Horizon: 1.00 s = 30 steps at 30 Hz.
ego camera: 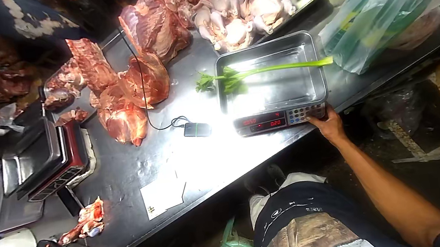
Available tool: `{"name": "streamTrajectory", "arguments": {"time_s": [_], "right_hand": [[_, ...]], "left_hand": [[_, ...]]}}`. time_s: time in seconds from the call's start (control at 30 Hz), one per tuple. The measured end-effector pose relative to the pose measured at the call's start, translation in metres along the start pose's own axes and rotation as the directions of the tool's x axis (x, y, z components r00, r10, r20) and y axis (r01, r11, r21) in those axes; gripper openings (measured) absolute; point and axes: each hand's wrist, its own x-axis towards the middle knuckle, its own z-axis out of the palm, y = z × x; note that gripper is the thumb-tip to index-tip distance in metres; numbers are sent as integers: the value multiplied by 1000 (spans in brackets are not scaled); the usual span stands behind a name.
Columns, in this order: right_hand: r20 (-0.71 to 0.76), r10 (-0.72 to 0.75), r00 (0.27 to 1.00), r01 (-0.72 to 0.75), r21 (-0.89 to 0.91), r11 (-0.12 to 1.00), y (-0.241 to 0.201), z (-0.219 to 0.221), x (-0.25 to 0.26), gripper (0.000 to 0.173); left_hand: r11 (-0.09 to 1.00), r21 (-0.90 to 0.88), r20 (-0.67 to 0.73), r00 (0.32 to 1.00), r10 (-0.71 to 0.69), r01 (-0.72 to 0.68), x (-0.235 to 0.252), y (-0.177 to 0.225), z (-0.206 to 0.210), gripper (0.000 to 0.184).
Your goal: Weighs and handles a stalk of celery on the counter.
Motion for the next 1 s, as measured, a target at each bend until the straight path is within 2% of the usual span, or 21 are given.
{"name": "streamTrajectory", "arguments": {"time_s": [0.07, 0.17, 0.3, 0.47, 0.63, 0.7, 0.8, 0.9, 1.0], "right_hand": [[1, -9, 1000, 9, -31, 999, -2, 0, -2, 88], [-35, 16, 999, -18, -65, 998, -6, 5, -6, 86], [-77, 114, 991, -111, 34, 993, -16, 11, -4, 83], [-159, 155, 975, -160, -20, 987, -27, 16, 0, 67], [-212, 161, 964, -191, -128, 973, -40, 22, -8, 69], [-173, 158, 972, -171, -61, 983, -35, 19, -6, 68], [-104, 171, 980, -151, 179, 972, -28, -2, -4, 63], [-247, 194, 949, -132, 247, 960, -39, -37, -4, 56], [-379, -10, 925, 56, 112, 992, -75, -66, 4, 47]], "left_hand": [[996, -34, 5, 997, 77, -77, 0, 21, 11, 35], [980, 56, -6, 982, 189, -189, 2, 65, 27, 35], [935, 134, 82, 944, 321, -330, 7, 117, 38, 35], [945, -37, 100, 940, 326, -324, 2, 152, 27, 31], [971, 15, 80, 968, 237, -239, 13, 131, 20, 32], [978, 63, 87, 977, 195, -200, 12, 116, 18, 34], [979, 100, 67, 983, 170, -176, 7, 98, 16, 34], [984, 92, 53, 988, 147, -151, 3, 81, 17, 35], [986, 92, 50, 990, 135, -139, 2, 67, 18, 36]]}}
